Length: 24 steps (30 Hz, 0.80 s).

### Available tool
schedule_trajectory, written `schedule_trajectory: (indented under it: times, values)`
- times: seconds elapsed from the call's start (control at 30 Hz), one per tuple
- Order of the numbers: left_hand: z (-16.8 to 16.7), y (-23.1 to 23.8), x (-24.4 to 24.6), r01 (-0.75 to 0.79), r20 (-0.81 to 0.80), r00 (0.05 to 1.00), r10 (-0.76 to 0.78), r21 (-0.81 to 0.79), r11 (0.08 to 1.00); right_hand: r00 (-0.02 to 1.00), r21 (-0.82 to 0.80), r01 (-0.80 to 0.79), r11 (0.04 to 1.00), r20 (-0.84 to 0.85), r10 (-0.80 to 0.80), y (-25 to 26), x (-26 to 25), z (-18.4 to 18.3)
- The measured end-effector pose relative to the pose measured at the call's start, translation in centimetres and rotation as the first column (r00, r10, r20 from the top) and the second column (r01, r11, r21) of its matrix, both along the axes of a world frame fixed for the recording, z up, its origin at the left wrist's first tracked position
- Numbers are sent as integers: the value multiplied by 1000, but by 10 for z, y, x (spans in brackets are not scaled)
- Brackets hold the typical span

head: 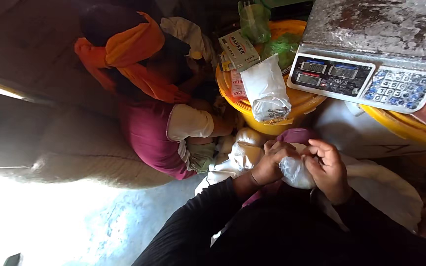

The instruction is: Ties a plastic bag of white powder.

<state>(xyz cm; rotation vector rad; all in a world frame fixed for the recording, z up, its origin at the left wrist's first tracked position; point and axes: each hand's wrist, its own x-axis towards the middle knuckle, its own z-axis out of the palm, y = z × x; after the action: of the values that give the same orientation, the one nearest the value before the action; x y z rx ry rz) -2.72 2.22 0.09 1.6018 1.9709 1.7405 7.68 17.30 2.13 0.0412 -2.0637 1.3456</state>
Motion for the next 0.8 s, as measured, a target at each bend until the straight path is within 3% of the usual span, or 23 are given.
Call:
schedule_trajectory:
  times: [0.07, 0.17, 0.27, 0.33, 0.37, 0.43, 0.47, 0.57, 0.63, 0.73, 0.8]
  values:
    - [5, -6, 3, 42, 65, 997, -41, -9, 999, 996, 9, -35, 999, -88, 36, -9, 4, 17]
    - [29, -15, 8, 88, -128, 989, -78, 73, 993, 965, 87, -134, 987, -217, 150, -20, 17, 44]
    - [63, -23, 11, 68, -190, 979, -73, -31, 997, 969, -157, -161, 974, -212, 126, -6, 13, 67]
    - [72, -20, 7, 37, -26, 999, -45, -244, 969, 997, -450, -42, 892, -78, 7, 7, 0, 50]
    - [70, -17, 2, 64, 102, 994, -28, -374, 925, 995, -566, 94, 819, 72, -65, 12, -7, 35]
    - [51, -11, -7, 158, 303, 952, 35, -588, 793, 906, -579, 352, 735, 409, -111, 16, -12, 1]
    - [41, -9, -9, 184, 345, 937, 63, -638, 747, 860, -560, 394, 729, 505, -76, 14, -7, -12]
    - [29, -12, -13, 252, 472, 873, 118, -646, 721, 847, -626, 268, 732, 515, 131, 4, 21, -26]
    - [30, -11, -16, 345, 625, 766, 151, -598, 724, 811, -667, 210, 715, 527, 254, 3, 31, -18]
    - [38, -2, -25, 456, 809, 555, 194, -491, 742, 693, -656, 283, 700, 644, 324, 7, 25, 6]
    - [38, 3, -26, 515, 851, 500, 159, -440, 736, 605, -652, 352, 671, 706, 369, 10, 22, 19]
